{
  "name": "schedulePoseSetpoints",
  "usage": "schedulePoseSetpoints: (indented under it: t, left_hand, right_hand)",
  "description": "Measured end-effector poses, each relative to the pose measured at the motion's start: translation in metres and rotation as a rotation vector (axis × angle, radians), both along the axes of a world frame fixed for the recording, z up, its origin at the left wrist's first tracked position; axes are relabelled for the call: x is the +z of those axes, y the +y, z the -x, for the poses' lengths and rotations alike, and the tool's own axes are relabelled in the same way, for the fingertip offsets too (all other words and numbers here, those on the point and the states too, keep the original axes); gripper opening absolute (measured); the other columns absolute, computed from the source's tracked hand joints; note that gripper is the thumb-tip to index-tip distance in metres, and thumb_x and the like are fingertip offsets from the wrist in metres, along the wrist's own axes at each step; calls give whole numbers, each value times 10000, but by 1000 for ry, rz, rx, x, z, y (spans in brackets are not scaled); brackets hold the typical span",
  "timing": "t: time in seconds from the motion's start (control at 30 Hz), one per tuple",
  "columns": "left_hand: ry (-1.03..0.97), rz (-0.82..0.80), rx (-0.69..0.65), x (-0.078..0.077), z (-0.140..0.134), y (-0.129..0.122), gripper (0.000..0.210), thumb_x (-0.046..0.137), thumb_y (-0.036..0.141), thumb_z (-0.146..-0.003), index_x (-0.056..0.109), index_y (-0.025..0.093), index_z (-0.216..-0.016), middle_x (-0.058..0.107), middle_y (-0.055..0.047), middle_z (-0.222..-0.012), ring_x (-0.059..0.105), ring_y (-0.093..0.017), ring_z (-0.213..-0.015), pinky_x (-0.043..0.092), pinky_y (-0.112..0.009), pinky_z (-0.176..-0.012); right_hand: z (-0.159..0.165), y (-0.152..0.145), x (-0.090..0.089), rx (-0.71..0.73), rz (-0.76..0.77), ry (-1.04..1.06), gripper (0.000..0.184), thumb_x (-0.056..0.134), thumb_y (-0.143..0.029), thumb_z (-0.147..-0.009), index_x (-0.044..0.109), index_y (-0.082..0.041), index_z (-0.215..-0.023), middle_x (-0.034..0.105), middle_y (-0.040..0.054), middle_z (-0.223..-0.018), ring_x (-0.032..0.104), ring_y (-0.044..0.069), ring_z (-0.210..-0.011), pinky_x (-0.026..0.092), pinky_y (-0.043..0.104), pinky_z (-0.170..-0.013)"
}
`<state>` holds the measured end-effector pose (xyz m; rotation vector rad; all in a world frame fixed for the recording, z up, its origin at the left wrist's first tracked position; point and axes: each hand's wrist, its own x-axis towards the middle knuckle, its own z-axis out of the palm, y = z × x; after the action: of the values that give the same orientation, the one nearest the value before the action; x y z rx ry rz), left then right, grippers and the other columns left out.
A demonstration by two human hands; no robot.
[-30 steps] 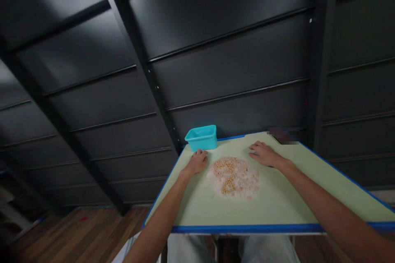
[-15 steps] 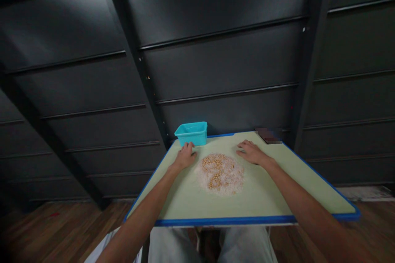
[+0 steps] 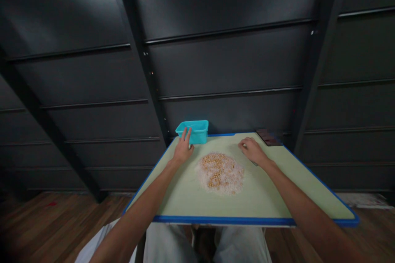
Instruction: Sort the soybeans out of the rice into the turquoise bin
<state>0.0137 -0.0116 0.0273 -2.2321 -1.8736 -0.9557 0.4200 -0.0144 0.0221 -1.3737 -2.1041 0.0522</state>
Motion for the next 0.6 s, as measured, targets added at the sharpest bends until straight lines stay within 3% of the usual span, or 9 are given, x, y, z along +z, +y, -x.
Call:
schedulePoseSetpoints:
  t: [0.1,0.2,0.3,0.4,0.5,0.6]
  left_hand:
    - [18,40,17,4,-2,-2,1004,664,179,-1031,292,353,-1947,288,-164,-2066,592,-411,-1725,632,-510,-1294]
    - [31,62,55,9,-6,-8,880,657,227,-1089,367,314,-1916,387,-205,-1989,690,-390,-1614,667,-489,-1235]
    - [48,84,103,15,-11,-15,646,627,278,-1159,550,299,-1800,554,-196,-1848,777,-346,-1462,698,-474,-1163]
    - [75,112,134,19,-15,-19,435,724,396,-1178,718,278,-1596,708,-150,-1684,801,-315,-1350,715,-523,-1130]
    - [108,147,128,20,-17,-21,472,845,512,-1123,760,255,-1509,781,-118,-1575,797,-311,-1330,723,-565,-1124]
    - [139,180,106,20,-19,-21,482,846,515,-1122,758,259,-1520,777,-121,-1587,796,-315,-1342,722,-567,-1130]
  right_hand:
    - [1,-1,-2,17,-6,17,170,746,-230,-1048,913,-252,-1076,926,157,-1202,841,368,-1238,646,503,-1162]
    - [2,-2,-4,46,20,9,161,757,-235,-1036,917,-248,-1021,934,148,-1113,862,351,-1151,672,487,-1127]
    - [2,-4,-3,73,52,-7,218,718,-252,-1066,916,-237,-976,940,155,-1102,874,346,-1115,684,465,-1092]
    - [1,-5,-1,84,70,-21,253,694,-258,-1085,918,-224,-970,941,161,-1100,881,351,-1094,684,466,-1087]
    - [1,-6,1,87,76,-28,262,685,-250,-1093,919,-219,-981,941,167,-1108,882,353,-1110,679,465,-1099]
    - [2,-6,1,81,80,-29,251,694,-247,-1089,915,-223,-973,941,171,-1114,876,361,-1129,682,472,-1095]
